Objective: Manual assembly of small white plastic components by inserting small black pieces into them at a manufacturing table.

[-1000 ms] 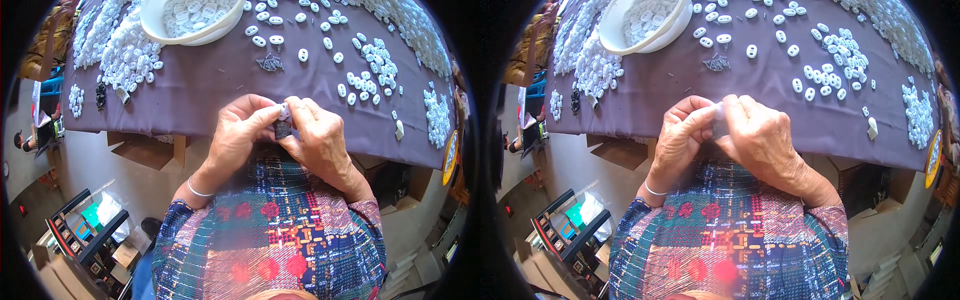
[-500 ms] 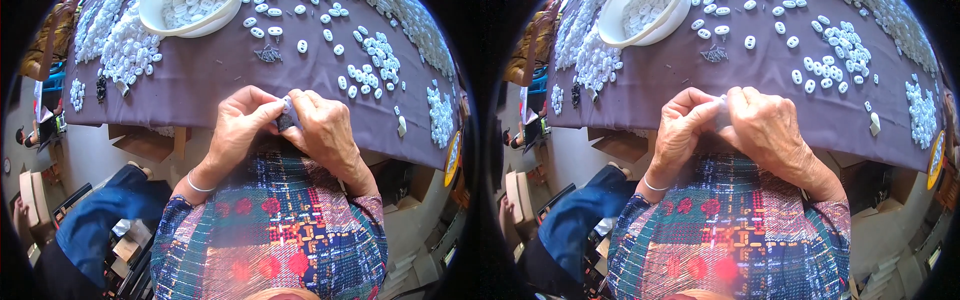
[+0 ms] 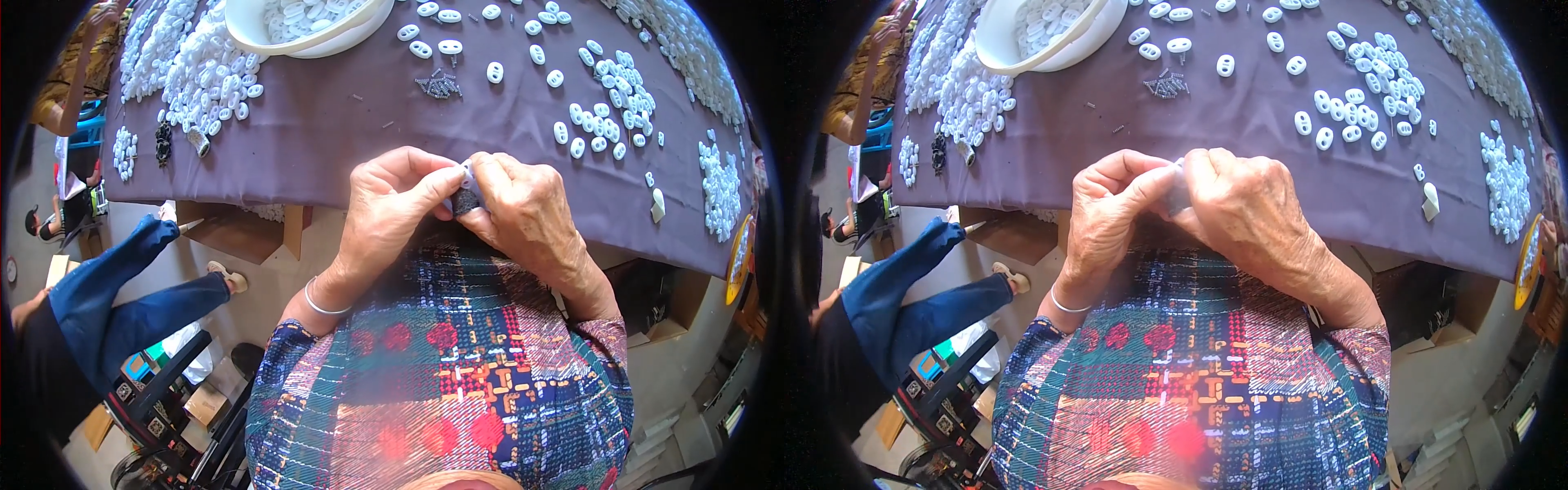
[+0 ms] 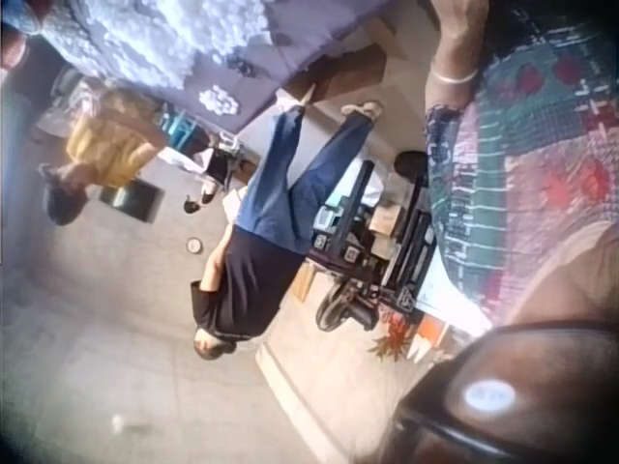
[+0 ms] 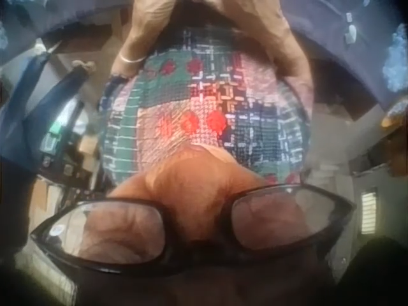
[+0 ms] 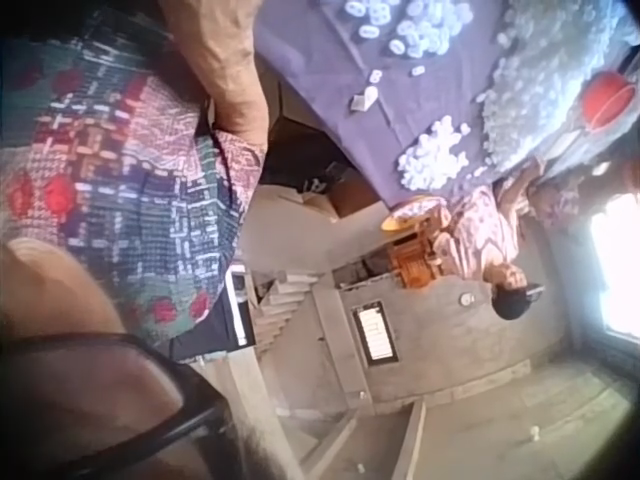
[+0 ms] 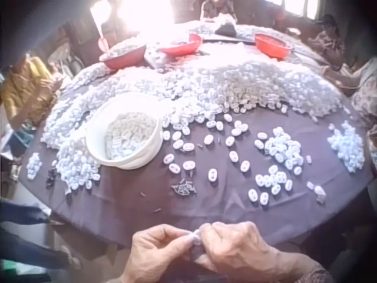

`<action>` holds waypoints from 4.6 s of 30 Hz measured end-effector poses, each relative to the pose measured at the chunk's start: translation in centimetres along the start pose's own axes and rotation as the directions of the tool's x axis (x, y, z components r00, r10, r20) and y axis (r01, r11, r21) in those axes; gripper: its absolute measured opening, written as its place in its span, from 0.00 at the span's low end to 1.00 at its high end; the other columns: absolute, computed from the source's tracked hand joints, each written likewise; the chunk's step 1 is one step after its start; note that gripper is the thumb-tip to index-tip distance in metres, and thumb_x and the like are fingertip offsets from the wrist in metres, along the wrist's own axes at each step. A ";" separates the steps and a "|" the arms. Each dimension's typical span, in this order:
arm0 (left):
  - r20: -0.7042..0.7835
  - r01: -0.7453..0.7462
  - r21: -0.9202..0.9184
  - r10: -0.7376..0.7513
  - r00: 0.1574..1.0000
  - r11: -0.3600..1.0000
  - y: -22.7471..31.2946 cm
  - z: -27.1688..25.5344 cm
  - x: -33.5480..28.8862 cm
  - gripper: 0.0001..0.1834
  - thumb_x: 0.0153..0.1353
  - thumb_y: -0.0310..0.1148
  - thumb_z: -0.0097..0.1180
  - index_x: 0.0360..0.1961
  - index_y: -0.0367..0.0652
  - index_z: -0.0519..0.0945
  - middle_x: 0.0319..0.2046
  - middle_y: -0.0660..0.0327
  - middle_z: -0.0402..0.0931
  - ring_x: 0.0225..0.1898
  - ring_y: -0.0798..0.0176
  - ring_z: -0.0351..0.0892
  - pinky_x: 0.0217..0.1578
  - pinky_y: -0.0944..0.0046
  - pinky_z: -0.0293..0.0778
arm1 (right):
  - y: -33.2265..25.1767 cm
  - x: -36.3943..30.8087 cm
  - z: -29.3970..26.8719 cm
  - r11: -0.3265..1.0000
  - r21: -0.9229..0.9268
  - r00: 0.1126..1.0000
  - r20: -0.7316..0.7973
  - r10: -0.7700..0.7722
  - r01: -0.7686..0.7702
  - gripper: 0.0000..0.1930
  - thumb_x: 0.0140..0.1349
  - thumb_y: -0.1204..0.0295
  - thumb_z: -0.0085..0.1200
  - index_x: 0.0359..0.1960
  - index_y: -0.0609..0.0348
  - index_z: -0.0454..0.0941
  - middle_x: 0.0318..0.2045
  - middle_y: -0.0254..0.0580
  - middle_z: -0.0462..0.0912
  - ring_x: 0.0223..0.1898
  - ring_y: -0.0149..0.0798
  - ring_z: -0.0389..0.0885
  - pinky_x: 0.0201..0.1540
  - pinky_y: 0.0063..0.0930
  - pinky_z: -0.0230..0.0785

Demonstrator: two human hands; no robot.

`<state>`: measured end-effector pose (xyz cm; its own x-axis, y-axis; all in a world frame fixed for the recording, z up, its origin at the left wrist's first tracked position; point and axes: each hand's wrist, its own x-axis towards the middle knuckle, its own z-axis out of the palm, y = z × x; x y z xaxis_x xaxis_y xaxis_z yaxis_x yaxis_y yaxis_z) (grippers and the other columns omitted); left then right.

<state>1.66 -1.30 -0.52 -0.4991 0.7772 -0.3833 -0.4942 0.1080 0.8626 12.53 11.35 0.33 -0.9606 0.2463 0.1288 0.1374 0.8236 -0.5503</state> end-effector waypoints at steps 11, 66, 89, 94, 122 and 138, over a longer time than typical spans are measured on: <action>-0.057 -0.033 0.069 0.037 0.998 0.997 -0.3 0.1 -0.3 0.06 0.57 0.26 0.58 0.33 0.33 0.79 0.29 0.61 0.79 0.29 0.74 0.76 0.29 0.75 0.74 | 0.4 -0.1 0.7 0.998 0.055 1.000 0.021 -0.016 0.015 0.13 0.43 0.72 0.60 0.27 0.63 0.68 0.20 0.47 0.73 0.23 0.50 0.76 0.23 0.36 0.68; -0.186 -0.159 0.116 0.178 0.966 0.980 -1.1 0.8 -0.5 0.05 0.56 0.24 0.57 0.33 0.33 0.78 0.30 0.62 0.79 0.32 0.74 0.76 0.34 0.75 0.73 | 0.3 -0.1 2.5 0.993 0.107 0.997 -0.064 -0.034 0.041 0.16 0.43 0.75 0.60 0.33 0.66 0.68 0.22 0.48 0.72 0.24 0.48 0.76 0.24 0.35 0.69; -0.196 -0.174 0.120 0.195 0.961 0.977 -1.6 0.6 -0.4 0.06 0.57 0.25 0.58 0.33 0.33 0.78 0.31 0.61 0.79 0.33 0.74 0.76 0.35 0.75 0.72 | 0.2 -0.4 3.6 0.998 0.057 0.993 -0.114 -0.019 0.026 0.17 0.42 0.77 0.60 0.33 0.66 0.68 0.23 0.48 0.73 0.25 0.48 0.76 0.25 0.35 0.70; -0.141 -0.131 0.083 0.142 0.980 0.988 -1.0 0.2 -0.5 0.06 0.58 0.26 0.57 0.34 0.33 0.78 0.31 0.61 0.79 0.32 0.73 0.76 0.35 0.74 0.73 | -0.1 -0.2 2.4 0.986 0.160 0.989 -0.148 -0.015 0.039 0.17 0.46 0.78 0.59 0.38 0.68 0.69 0.28 0.48 0.77 0.28 0.42 0.80 0.27 0.28 0.71; -0.037 -0.074 0.237 0.085 0.996 0.969 0.7 1.4 0.5 0.07 0.59 0.29 0.55 0.35 0.35 0.76 0.29 0.61 0.78 0.28 0.73 0.76 0.29 0.75 0.73 | 1.6 -0.8 0.1 0.234 0.903 0.833 0.199 0.516 -0.361 0.06 0.60 0.77 0.48 0.35 0.68 0.73 0.14 0.27 0.67 0.11 0.17 0.57 0.13 0.13 0.46; 0.140 -0.492 0.772 0.647 0.749 0.402 0.3 1.6 3.6 0.07 0.48 0.22 0.61 0.30 0.39 0.77 0.27 0.57 0.75 0.30 0.58 0.75 0.30 0.64 0.71 | 3.0 -1.0 -0.7 0.098 0.955 0.806 0.177 0.565 -0.279 0.06 0.61 0.76 0.50 0.34 0.68 0.73 0.15 0.29 0.68 0.11 0.18 0.58 0.11 0.14 0.47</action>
<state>0.88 2.49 -1.09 -0.5940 0.7392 0.3174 0.5964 0.1399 0.7904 14.05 13.90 -0.86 -0.7396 0.5729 -0.3532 0.0502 -0.4764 -0.8778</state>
